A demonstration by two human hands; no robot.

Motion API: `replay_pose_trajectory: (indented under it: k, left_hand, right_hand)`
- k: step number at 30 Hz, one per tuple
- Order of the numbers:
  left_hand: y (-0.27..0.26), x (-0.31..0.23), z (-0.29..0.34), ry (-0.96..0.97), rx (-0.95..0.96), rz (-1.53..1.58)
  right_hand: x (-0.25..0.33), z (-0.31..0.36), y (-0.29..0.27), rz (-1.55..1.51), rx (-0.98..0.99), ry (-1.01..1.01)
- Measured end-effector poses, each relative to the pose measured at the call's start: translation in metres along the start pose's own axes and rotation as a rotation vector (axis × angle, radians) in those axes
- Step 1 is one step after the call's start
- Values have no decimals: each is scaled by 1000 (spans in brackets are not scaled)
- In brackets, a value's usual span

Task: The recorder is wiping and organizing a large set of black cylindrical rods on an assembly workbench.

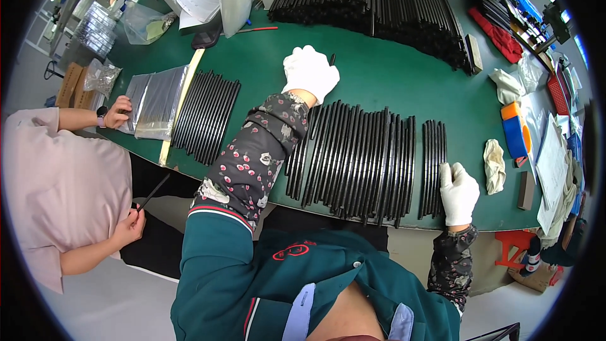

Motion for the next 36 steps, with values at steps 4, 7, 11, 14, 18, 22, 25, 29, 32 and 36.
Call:
replay_pose_trajectory:
  k: [4, 7, 11, 14, 18, 22, 25, 29, 32, 36]
  left_hand:
    - [-19, 24, -7, -38, -104, 192]
    - [-36, 67, 1, -84, -234, 381]
    - [-29, 95, 40, 1, -127, 593]
    - [5, 89, 72, 20, -8, 381]
    - [-5, 55, 107, 23, -260, 189]
    - [-30, 39, 122, 245, -398, 409]
    - [-59, -12, 137, 672, -203, 459]
    - [-53, -88, 163, 1153, -154, 338]
    - [-49, -109, 162, 1192, -159, 312]
    - [-48, -129, 161, 1196, -130, 319]
  right_hand:
    - [-3, 2, -1, -20, -23, -1]
    - [-6, 3, -1, -30, -13, 7]
    - [-8, 3, -1, -7, -25, 3]
    - [-7, 2, -1, -17, 15, 41]
    - [-3, 3, -8, 37, -44, -33]
    - [16, 4, -20, -33, -103, -95]
    - [49, 7, -24, -78, -66, -290]
    - [49, 24, 16, 17, 282, -417]
    - [33, 23, 14, 50, 267, -362]
    - [14, 20, 5, 6, 225, -316]
Point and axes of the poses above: each hand's wrist, its own z-axis away from the middle knuckle, its own y-axis out of the palm, x = y × z, the point moved 7 cm from there along -z, towards the middle knuckle, and after that the axes turned 12 degrees about -z, right-handed, at the moved point
